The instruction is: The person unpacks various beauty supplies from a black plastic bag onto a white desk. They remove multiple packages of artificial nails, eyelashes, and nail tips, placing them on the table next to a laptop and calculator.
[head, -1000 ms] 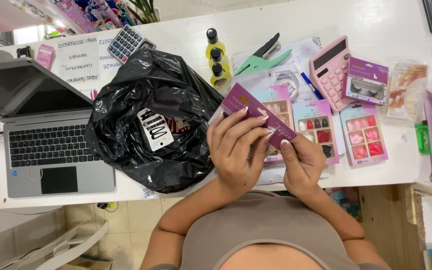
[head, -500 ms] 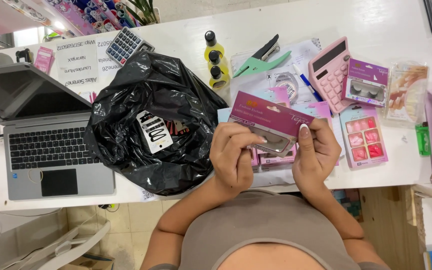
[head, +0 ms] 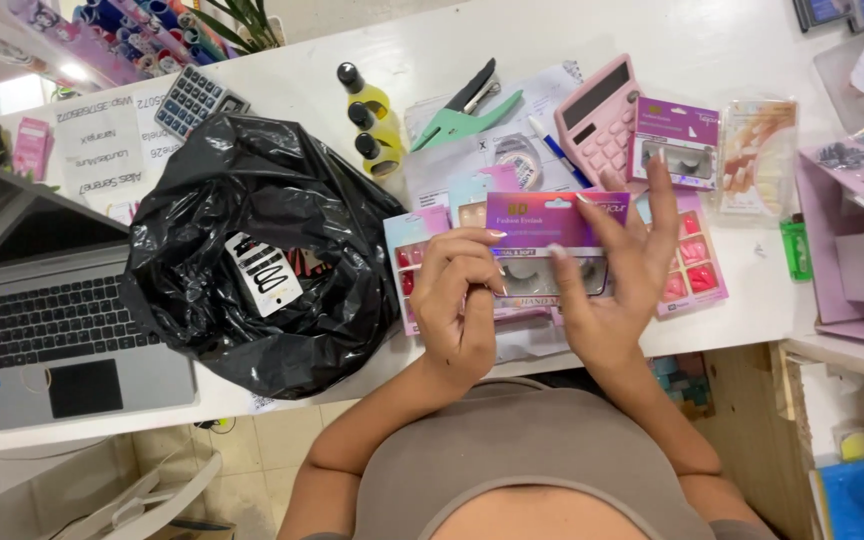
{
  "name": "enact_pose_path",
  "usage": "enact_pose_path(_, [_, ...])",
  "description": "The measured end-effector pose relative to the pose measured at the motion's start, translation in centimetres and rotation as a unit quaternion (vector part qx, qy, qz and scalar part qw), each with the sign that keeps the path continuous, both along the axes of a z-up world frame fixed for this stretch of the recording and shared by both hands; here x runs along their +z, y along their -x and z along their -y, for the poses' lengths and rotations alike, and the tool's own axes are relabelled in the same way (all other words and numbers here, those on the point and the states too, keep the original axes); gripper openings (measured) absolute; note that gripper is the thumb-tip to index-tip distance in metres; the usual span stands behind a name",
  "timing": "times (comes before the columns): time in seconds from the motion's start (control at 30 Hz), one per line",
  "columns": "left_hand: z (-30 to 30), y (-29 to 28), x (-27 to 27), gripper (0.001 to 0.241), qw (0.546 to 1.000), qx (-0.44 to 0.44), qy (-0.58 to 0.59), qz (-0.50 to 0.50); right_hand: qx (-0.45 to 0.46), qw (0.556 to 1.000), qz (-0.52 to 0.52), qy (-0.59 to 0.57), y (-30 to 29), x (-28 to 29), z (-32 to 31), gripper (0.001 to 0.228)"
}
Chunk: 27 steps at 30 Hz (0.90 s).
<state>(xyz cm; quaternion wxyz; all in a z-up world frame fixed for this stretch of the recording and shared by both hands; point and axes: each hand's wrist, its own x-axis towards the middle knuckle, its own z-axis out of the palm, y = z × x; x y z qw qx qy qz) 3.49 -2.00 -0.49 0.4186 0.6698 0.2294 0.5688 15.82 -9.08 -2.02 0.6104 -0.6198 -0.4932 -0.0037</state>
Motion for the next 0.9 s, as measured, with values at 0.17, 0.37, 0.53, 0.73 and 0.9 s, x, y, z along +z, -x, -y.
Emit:
enact_pose_path(0.17, [0.2,-3.1,0.0,0.024,1.000,0.006,0.014,-0.021,0.069,0.985,0.114,0.111,-3.1,-0.6,1.6,0.088])
enact_pose_path(0.37, [1.2,-8.5,-1.3,0.025,0.997,-0.037,0.028,-0.057,0.000,0.964,0.186,0.191,-8.9,-4.0,3.6,0.055])
enact_pose_path(0.53, [1.5,-12.4,-3.2,0.026,0.987,-0.093,0.077,-0.104,-0.076,0.947,0.207,0.232,-12.9,-5.6,4.5,0.042])
enact_pose_path(0.73, [0.8,-15.4,-4.2,0.027,0.975,-0.112,0.098,-0.164,-0.107,0.954,0.156,0.233,-15.9,-8.4,4.0,0.041])
enact_pose_path(0.9, [0.0,-16.3,-4.1,0.030,0.974,-0.085,0.087,-0.189,-0.019,0.951,0.145,0.272,-17.2,-8.7,2.5,0.058])
